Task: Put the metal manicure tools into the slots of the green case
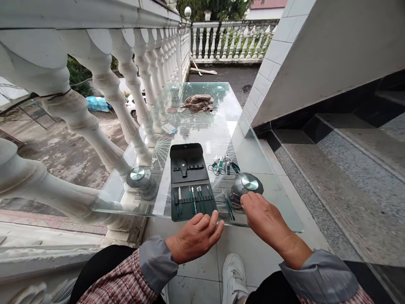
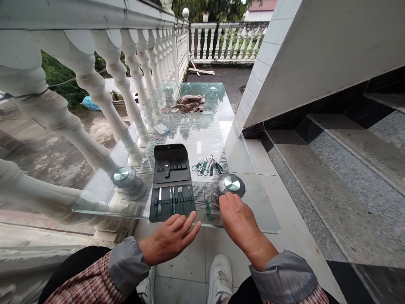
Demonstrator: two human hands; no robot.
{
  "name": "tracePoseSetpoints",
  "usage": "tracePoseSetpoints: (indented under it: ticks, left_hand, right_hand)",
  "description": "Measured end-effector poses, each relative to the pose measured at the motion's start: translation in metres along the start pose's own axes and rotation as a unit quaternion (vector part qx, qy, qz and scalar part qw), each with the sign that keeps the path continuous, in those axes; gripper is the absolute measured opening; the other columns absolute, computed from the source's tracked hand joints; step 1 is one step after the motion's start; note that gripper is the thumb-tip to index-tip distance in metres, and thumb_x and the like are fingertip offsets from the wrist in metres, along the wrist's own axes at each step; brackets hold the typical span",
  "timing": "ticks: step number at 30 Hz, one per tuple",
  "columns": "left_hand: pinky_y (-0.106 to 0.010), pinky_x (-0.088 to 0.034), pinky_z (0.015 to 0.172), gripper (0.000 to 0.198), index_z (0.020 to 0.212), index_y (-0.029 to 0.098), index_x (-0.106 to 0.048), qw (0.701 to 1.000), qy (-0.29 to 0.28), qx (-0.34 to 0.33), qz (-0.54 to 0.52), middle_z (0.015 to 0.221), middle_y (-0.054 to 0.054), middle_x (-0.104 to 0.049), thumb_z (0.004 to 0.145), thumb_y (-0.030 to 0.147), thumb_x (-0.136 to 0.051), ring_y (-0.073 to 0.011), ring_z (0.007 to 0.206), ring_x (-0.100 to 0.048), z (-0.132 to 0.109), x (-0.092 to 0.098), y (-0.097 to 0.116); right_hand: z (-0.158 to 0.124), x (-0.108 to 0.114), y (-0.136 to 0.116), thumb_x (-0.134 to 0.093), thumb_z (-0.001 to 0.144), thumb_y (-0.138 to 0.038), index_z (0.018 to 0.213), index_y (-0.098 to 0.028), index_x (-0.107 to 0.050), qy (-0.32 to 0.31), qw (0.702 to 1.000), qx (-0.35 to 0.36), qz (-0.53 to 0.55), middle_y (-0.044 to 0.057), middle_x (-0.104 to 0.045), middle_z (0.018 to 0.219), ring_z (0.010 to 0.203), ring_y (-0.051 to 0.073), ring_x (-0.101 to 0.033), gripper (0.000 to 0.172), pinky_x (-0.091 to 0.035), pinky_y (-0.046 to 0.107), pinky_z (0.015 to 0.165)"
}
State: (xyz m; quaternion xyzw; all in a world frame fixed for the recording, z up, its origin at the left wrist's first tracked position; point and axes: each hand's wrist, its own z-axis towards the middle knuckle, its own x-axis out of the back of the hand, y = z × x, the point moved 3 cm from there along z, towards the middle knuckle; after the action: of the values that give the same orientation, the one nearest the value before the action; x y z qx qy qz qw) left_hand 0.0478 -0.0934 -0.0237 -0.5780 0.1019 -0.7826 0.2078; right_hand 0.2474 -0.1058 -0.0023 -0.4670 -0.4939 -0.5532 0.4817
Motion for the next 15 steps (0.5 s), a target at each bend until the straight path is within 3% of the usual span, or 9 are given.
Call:
tracePoseSetpoints:
  ticks: [3,7,11,15]
  left_hand:
    - [-0.038,-0.042,0.084,0.039,0.130,0.009,-0.043,1.000,-0.008,-0.004,0.005,0.131,-0.019,-0.048,0.091,0.014,-0.040,-0.0215,0.098,-0.054,0.000,0.000,0.000]
    - [-0.037,-0.042,0.085,0.039,0.130,0.009,-0.043,1.000,-0.013,-0.005,0.006,0.130,-0.019,-0.049,0.092,0.014,-0.038,-0.0209,0.098,-0.054,0.000,0.003,0.000]
    - [-0.037,-0.042,0.085,0.039,0.130,0.009,-0.043,1.000,-0.004,-0.004,0.003,0.130,-0.018,-0.050,0.092,0.013,-0.038,-0.0210,0.097,-0.054,0.000,0.004,-0.001]
    - [-0.037,-0.041,0.086,0.039,0.129,0.008,-0.043,1.000,-0.006,-0.007,0.005,0.130,-0.020,-0.049,0.092,0.014,-0.040,-0.0205,0.097,-0.054,-0.001,0.002,0.000]
  right_hand:
    - [-0.008,-0.004,0.004,-0.043,0.072,0.005,0.069,-0.018,-0.052,0.033,0.999,-0.010,-0.017,0.006,-0.053,0.071,0.067,0.018,-0.046,0.025,-0.026,0.029,0.053]
    - [-0.021,-0.011,0.009,-0.045,0.082,-0.005,0.070,-0.018,-0.052,0.109,0.994,-0.006,0.017,0.004,-0.052,0.068,0.066,0.017,-0.045,0.019,-0.030,0.028,0.056]
    - [-0.036,-0.017,0.011,-0.042,0.090,-0.016,0.085,-0.016,-0.058,0.189,0.979,0.005,0.074,0.006,-0.056,0.075,0.075,0.018,-0.050,0.017,-0.038,0.028,0.066]
    - [-0.050,-0.020,0.012,-0.045,0.090,-0.026,0.099,-0.015,-0.061,0.228,0.967,0.044,0.106,0.009,-0.060,0.087,0.086,0.020,-0.053,0.021,-0.042,0.032,0.076]
